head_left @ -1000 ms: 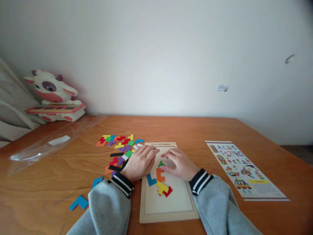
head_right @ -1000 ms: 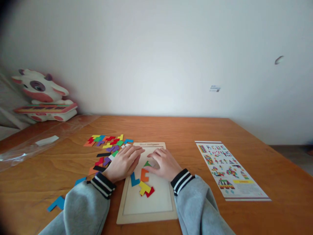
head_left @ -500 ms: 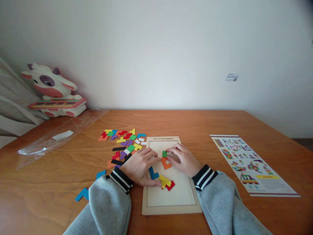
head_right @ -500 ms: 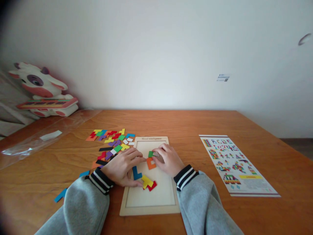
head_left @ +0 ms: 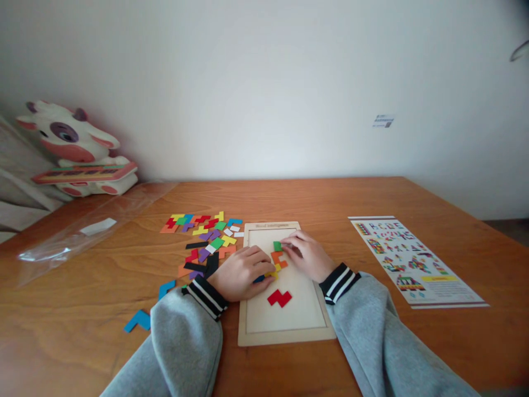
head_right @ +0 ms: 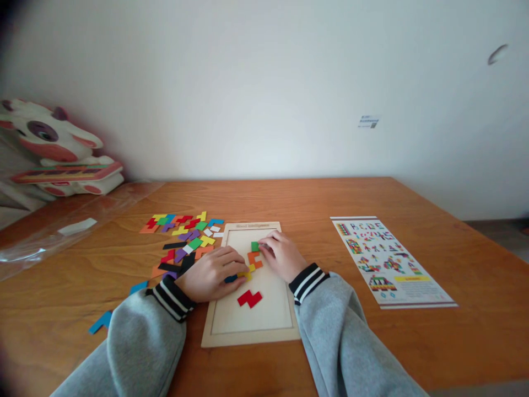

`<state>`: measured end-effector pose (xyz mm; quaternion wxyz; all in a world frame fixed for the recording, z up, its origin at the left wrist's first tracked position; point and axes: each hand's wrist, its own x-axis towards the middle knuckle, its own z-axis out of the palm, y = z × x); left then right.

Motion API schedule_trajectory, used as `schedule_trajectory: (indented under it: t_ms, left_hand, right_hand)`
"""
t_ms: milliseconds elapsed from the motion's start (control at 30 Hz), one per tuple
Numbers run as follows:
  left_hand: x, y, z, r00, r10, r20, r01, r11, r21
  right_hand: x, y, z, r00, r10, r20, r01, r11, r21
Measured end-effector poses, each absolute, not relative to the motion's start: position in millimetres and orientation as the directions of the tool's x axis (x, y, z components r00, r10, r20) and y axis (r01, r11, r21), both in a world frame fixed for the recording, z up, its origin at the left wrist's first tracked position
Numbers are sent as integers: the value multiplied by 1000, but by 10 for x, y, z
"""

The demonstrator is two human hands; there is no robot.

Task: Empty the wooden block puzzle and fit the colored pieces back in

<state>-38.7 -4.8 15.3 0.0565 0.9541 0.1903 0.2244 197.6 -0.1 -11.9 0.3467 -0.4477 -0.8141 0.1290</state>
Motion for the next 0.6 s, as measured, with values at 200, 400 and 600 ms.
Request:
schedule_trajectory:
  t_ms: [200,400,600]
  left_hand:
    - [-386,-48,178,823,377,424,333,-926,176]
    - [-377,-72,233,847,362,390,315,-932,181]
    - [-395,-89,237,870,385,309,349,-922,168]
  right_hand:
    - [1997,18,-132,-299,832,466,657,534,-532]
    - [2012,-22,-55,-422,760,494,634,637,-439]
    - [1982,-63,-21,-473,761,445,681,636,-364]
